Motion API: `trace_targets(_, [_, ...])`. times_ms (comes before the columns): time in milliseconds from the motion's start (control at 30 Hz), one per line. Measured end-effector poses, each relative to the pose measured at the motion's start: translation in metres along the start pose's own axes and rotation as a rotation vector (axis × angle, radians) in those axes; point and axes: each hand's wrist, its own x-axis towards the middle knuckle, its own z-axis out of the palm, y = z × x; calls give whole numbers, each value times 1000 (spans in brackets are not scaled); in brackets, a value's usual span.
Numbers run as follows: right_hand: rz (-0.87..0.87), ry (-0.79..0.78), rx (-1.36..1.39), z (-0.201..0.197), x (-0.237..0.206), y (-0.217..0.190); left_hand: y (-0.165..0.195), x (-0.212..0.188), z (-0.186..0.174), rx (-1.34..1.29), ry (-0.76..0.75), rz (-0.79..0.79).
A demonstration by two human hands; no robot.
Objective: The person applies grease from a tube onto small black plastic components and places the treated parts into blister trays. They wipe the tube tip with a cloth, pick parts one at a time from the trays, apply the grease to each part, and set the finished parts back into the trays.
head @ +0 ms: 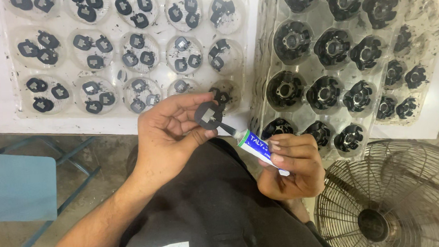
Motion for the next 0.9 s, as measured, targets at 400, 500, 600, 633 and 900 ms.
trace_targets(400, [5,64,20,3,-1,1,-8,1,3,-23,28,-11])
trace_targets(500, [-52,1,7,0,2,2,-14,1,5,-154,28,-82])
trace_targets(600, [2,-73,-60,-4,4,1,-21,1,7,-243,25,-127])
trace_targets(633, [2,-29,-63,-3,4,1,-23,-1,8,-259,12,-126])
trace_targets(900, [34,70,-5,-1,1,8,-32,-1,6,-367,-89,-198])
